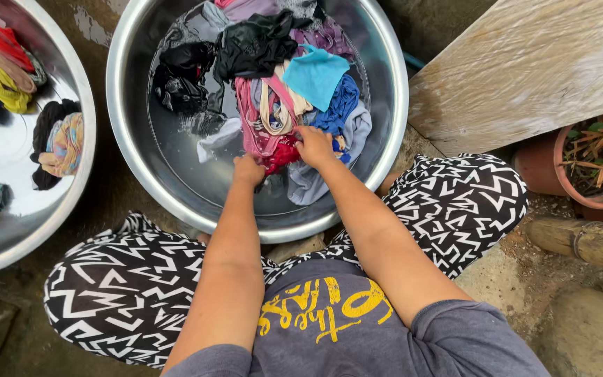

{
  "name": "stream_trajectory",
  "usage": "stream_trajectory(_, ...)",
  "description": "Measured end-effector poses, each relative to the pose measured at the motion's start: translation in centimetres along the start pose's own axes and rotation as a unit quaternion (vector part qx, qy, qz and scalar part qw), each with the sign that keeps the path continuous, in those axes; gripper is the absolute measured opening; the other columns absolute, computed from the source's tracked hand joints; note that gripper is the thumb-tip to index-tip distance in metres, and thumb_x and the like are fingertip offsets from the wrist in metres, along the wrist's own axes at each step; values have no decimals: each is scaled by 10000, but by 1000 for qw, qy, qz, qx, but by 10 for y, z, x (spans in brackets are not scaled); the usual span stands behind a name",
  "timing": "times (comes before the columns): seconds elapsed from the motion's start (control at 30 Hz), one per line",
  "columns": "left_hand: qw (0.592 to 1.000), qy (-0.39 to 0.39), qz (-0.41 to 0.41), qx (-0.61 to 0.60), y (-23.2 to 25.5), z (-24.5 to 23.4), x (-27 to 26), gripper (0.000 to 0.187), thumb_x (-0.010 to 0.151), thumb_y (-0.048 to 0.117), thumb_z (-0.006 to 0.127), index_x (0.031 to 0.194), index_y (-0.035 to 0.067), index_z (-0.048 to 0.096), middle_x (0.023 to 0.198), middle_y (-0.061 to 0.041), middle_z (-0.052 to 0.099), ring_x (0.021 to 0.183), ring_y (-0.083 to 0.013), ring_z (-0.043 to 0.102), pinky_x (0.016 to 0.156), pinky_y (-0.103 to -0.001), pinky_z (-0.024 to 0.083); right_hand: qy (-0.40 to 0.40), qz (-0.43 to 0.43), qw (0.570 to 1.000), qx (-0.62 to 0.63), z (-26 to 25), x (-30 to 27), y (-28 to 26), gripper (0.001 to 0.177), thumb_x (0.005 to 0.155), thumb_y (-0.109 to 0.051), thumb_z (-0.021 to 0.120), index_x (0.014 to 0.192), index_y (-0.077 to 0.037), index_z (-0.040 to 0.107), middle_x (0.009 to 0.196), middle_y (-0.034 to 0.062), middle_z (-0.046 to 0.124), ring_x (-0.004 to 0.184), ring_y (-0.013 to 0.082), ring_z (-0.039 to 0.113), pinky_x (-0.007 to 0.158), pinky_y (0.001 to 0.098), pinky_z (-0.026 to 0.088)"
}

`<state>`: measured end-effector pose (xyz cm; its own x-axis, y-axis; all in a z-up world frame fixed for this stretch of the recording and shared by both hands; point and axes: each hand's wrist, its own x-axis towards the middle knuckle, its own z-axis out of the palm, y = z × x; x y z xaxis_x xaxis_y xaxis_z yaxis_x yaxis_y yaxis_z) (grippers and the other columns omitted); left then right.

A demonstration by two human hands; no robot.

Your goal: The person washes clothes by rinsing and wringing garments under running water, transferring pieces into an adjacent basin, and scrubbing items in the water.

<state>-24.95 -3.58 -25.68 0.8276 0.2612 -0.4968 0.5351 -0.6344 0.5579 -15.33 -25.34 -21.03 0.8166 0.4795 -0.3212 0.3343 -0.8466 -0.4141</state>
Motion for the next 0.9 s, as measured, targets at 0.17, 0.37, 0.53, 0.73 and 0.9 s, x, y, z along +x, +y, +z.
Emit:
stream_trajectory(0.17, 985, 99, 40, -132, 24, 23, 18, 497, 789, 151, 765, 1271, 87, 664, 1411, -259, 506, 1229, -381, 559, 1068, -405, 469, 214, 93, 908, 348, 3, 54, -10, 682, 818, -372, 844, 1298, -21, 511, 1215, 194, 658, 1131, 324, 660, 965, 423, 533)
stream_trajectory(0.37, 991, 58, 75, -92, 11, 9, 42, 419, 792, 172, 811, 1193, 97, 717, 1315, -247, 579, 1244, -410, 545, 1097, -448, 431, 221, 241, 909, 260, -6, 85, -44, 976, 634, -317, 926, 1326, 16, 323, 1128, 266, 675, 1045, 402, 671, 891, 479, 527)
stream_trajectory(0.53, 988, 81, 36, -123, 25, -29, 47, 584, 786, 156, 810, 1335, 119, 613, 1266, -227, 608, 1225, -396, 567, 1089, -435, 456, 87, 205, 972, 77, -43, 86, -62, 595, 833, -267, 757, 1271, -34, 428, 994, 251, 723, 926, 460, 713, 812, 546, 536)
stream_trajectory(0.73, 966, 163, 74, -185, 73, -73, 45, 1047, 696, -115, 717, 1598, 203, 290, 1504, -269, 272, 1269, -419, 510, 1072, -391, 478, 191, -102, 933, 287, -175, 83, -108, 287, 807, -172, 691, 998, -44, 520, 850, 176, 681, 756, 371, 696, 689, 424, 546)
stream_trajectory(0.9, 940, 235, 77, -234, 118, -126, 20, 1179, 696, -174, 707, 1659, 238, 167, 1576, -254, 228, 1351, -402, 490, 1104, -401, 451, 155, -214, 923, 280, -280, 38, -171, 278, 875, -141, 728, 992, -28, 503, 785, 71, 548, 697, 116, 496, 620, 295, 456)
